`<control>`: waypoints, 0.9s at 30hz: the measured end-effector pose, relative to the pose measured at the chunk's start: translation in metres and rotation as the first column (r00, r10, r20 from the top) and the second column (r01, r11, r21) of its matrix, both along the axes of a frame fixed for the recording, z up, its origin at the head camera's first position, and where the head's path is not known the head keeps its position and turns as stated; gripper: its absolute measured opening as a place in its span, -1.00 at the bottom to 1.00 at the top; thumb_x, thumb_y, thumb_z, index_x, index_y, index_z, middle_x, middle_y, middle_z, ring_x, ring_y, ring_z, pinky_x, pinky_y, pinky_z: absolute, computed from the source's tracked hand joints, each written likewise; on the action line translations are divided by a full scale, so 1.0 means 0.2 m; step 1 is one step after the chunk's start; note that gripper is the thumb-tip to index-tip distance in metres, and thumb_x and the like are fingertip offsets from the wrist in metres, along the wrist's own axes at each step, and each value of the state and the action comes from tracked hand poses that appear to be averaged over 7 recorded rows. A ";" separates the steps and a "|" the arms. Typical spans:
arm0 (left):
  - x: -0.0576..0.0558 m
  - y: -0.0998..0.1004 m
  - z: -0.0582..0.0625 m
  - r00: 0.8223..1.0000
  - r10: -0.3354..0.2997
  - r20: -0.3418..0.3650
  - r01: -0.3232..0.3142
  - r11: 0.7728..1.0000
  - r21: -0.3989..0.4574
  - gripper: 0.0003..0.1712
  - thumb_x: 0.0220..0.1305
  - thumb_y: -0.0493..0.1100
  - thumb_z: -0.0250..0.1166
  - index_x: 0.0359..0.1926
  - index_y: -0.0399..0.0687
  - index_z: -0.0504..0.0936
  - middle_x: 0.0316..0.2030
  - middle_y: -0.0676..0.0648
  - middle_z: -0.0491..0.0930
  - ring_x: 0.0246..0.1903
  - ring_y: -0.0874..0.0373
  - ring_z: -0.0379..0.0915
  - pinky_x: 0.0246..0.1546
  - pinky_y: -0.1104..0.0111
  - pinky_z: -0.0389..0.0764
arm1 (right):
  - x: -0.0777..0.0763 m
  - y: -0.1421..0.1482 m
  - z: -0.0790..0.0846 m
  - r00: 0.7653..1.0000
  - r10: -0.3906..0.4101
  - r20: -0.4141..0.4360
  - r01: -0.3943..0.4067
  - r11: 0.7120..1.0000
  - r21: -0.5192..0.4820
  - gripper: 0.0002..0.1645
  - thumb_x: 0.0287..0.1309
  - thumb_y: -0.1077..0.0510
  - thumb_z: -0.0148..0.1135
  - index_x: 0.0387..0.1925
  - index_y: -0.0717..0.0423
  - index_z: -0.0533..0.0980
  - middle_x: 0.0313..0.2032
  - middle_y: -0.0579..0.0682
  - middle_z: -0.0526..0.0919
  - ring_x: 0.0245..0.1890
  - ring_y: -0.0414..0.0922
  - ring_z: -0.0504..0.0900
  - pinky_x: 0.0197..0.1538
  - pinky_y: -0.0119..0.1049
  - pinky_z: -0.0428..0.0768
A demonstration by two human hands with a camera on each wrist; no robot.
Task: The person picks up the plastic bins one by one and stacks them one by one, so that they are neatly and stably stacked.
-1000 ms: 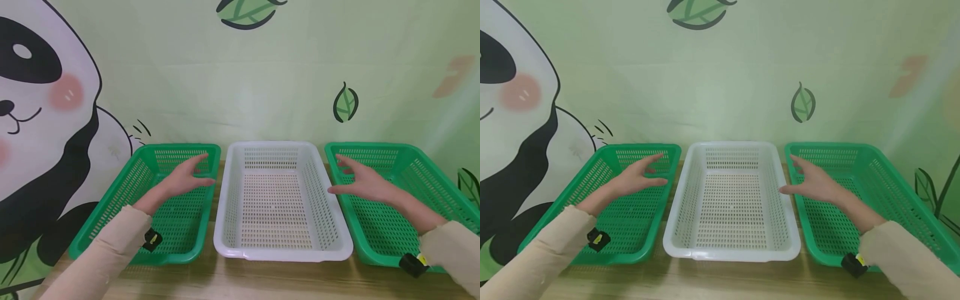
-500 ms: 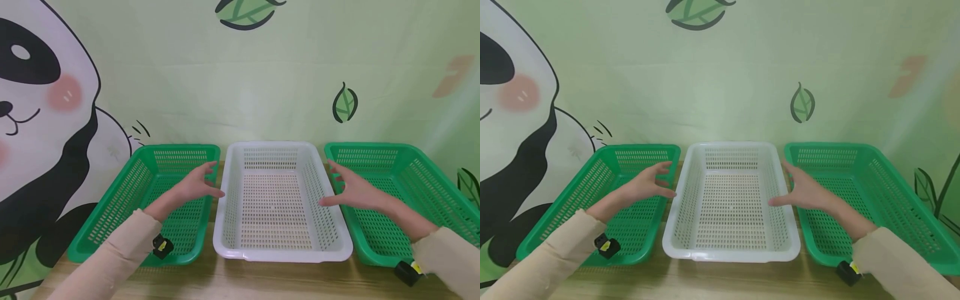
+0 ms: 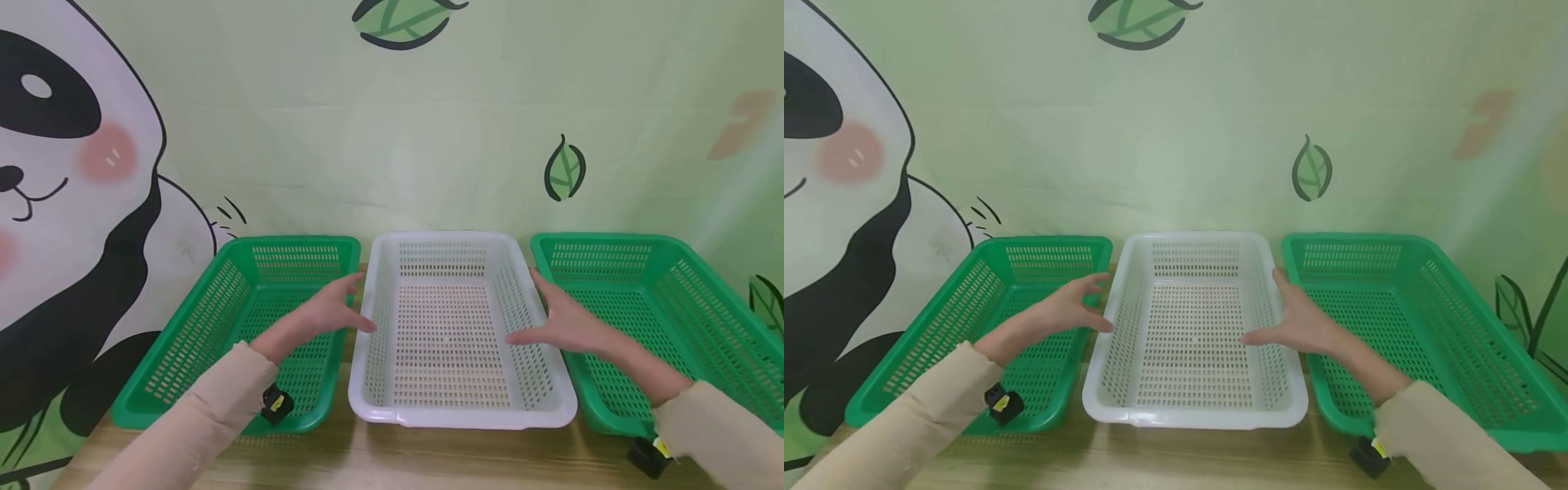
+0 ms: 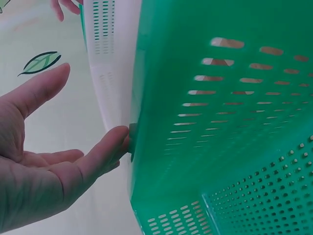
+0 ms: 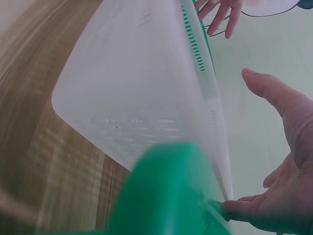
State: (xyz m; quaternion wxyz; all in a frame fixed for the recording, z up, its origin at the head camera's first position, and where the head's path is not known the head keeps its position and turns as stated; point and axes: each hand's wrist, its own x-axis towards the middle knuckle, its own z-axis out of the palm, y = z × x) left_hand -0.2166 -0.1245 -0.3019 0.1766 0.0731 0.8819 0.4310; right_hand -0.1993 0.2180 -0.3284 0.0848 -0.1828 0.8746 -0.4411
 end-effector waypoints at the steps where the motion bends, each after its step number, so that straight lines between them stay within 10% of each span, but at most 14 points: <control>1: 0.00 0.00 -0.01 1.000 -0.009 0.006 0.009 1.000 -0.002 0.03 -0.06 -0.28 0.38 0.38 -0.15 -0.03 0.27 -0.30 0.12 0.21 -0.23 0.12 0.12 -0.10 0.23 | 0.00 0.00 0.00 1.000 -0.004 0.006 0.004 1.000 -0.003 0.29 -0.24 0.02 0.47 0.39 -0.07 -0.19 0.04 0.31 0.41 -0.23 0.09 0.61 -0.43 -0.14 0.62; 27: -0.05 0.04 -0.08 0.996 -0.033 0.087 0.036 0.999 -0.035 -0.35 -0.14 -0.48 0.36 0.08 -0.36 0.39 -0.10 -0.24 0.51 -0.20 0.00 0.54 -0.19 0.17 0.57 | 0.01 0.04 -0.03 0.946 -0.165 0.280 0.171 0.985 0.001 0.03 -0.06 0.42 0.08 0.34 0.38 -0.29 0.10 0.48 0.30 -0.12 0.17 0.57 -0.23 -0.03 0.59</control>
